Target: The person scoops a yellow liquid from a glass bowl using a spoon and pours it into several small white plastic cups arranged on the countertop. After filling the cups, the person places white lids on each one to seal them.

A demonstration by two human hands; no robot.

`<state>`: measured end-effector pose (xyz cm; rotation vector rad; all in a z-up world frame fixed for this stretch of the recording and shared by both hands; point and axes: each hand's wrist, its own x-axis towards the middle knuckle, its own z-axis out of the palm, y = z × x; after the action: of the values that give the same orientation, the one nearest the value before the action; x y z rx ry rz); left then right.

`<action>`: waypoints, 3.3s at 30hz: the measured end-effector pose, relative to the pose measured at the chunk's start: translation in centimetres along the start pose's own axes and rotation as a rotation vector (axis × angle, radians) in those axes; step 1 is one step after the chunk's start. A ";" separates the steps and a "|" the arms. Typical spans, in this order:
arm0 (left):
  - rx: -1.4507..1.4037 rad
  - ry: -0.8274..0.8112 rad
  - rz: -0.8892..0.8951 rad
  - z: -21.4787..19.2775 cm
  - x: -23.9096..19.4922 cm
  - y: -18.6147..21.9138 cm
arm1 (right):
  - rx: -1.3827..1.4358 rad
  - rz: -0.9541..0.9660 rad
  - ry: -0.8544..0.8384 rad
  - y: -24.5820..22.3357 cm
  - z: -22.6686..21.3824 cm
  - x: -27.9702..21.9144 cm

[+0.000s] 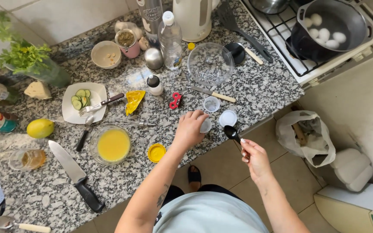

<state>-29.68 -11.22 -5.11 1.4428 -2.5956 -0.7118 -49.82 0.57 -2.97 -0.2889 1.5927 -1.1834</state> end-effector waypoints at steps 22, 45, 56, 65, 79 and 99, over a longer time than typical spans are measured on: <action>-0.057 -0.016 0.022 -7.9 -1.0 2.8 | 0.013 0.001 -0.003 0.0 -1.4 0.8; -1.025 0.447 0.169 -24.7 -37.2 7.6 | -0.148 -0.094 -0.636 0.2 13.0 7.0; -0.761 0.934 -0.624 -19.2 -42.7 -9.3 | -0.806 -0.399 -0.421 6.4 27.9 -5.7; -0.897 0.574 -0.874 -16.0 -40.7 -15.3 | -1.257 -0.985 -0.380 10.9 30.4 -7.0; -0.738 0.741 -0.694 -13.8 -35.6 -16.9 | -1.066 -0.237 -0.466 9.4 32.1 -7.8; -0.622 0.787 -0.482 -8.1 -26.8 -17.8 | -0.654 -0.149 -0.456 2.7 32.2 -12.6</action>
<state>1.36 -0.02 -1.80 1.6614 -1.3103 -0.7004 -16.78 -6.57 4.77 -1.0374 1.5153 -0.6023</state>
